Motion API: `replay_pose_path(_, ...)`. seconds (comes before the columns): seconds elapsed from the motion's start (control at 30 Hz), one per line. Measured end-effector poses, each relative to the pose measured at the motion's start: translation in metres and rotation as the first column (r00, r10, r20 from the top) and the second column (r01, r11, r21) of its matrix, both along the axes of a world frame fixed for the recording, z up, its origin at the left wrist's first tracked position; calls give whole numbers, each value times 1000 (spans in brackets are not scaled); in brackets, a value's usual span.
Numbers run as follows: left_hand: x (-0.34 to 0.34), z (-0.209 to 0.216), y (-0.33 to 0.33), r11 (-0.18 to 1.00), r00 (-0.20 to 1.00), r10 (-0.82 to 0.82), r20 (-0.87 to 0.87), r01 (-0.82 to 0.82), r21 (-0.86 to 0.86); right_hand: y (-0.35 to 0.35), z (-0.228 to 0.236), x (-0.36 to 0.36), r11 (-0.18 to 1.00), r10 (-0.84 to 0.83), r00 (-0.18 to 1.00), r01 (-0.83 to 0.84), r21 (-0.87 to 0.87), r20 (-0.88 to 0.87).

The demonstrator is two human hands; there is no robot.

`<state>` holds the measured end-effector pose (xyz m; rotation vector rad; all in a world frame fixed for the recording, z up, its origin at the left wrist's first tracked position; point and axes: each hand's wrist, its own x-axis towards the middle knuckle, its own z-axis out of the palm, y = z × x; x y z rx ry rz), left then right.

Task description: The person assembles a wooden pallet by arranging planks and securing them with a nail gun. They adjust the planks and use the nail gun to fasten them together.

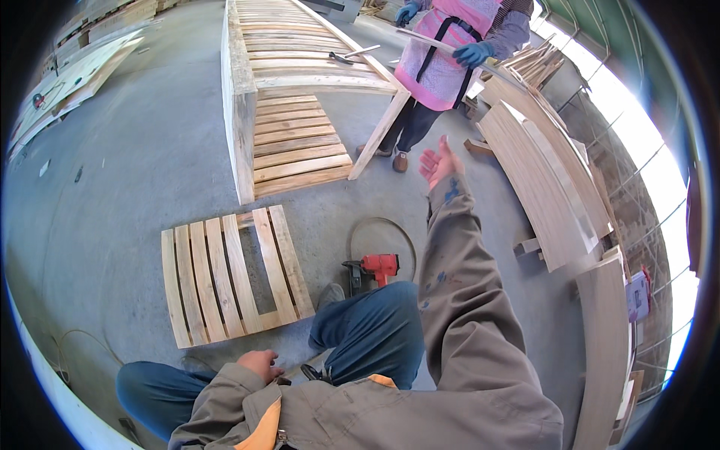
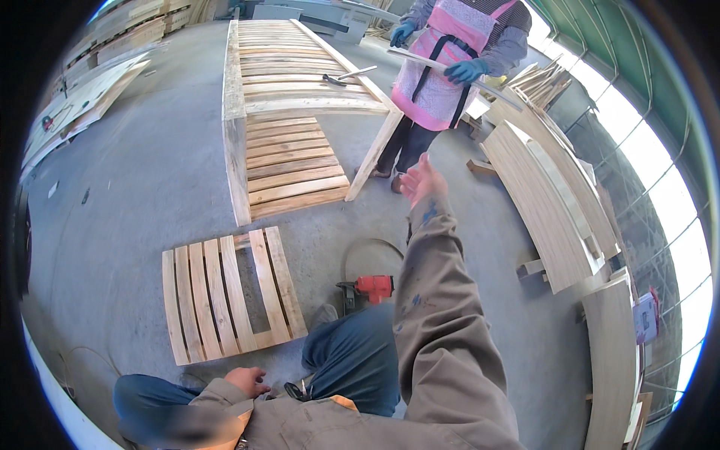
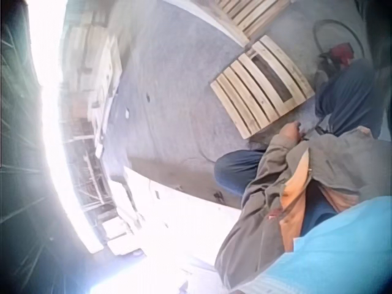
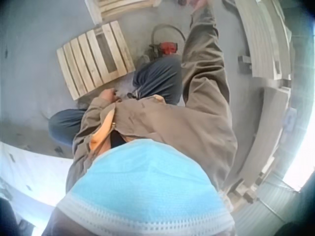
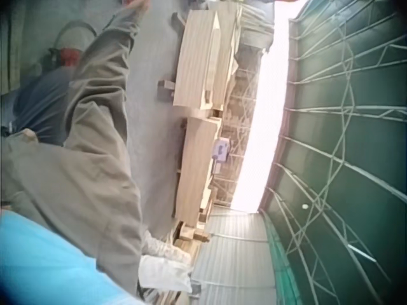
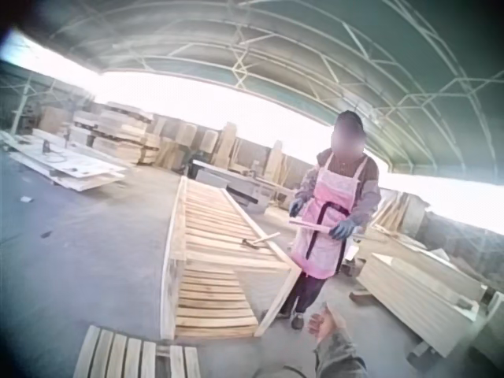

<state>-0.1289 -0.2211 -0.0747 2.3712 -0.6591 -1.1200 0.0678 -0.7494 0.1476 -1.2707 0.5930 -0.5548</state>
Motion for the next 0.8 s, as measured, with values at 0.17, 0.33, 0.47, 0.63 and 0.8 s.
replay_pose_path(0.17,2,-10,9,998,998,58,-22,-57,25,6,45,24,970,-176,958,129,207,225)
replay_pose_path(0.33,5,-22,8,993,992,113,-63,-111,36,-16,76,39,948,-251,902,156,279,351)
replay_pose_path(0.47,7,-24,10,995,995,93,-42,-91,38,-22,78,47,933,-262,884,131,334,388)
replay_pose_path(0.63,13,-22,-4,998,998,62,-11,-62,9,-38,61,43,991,-58,886,-4,133,460)
replay_pose_path(0.8,17,-15,-3,968,972,231,47,-224,-116,31,1,-17,984,-26,832,-78,162,554)
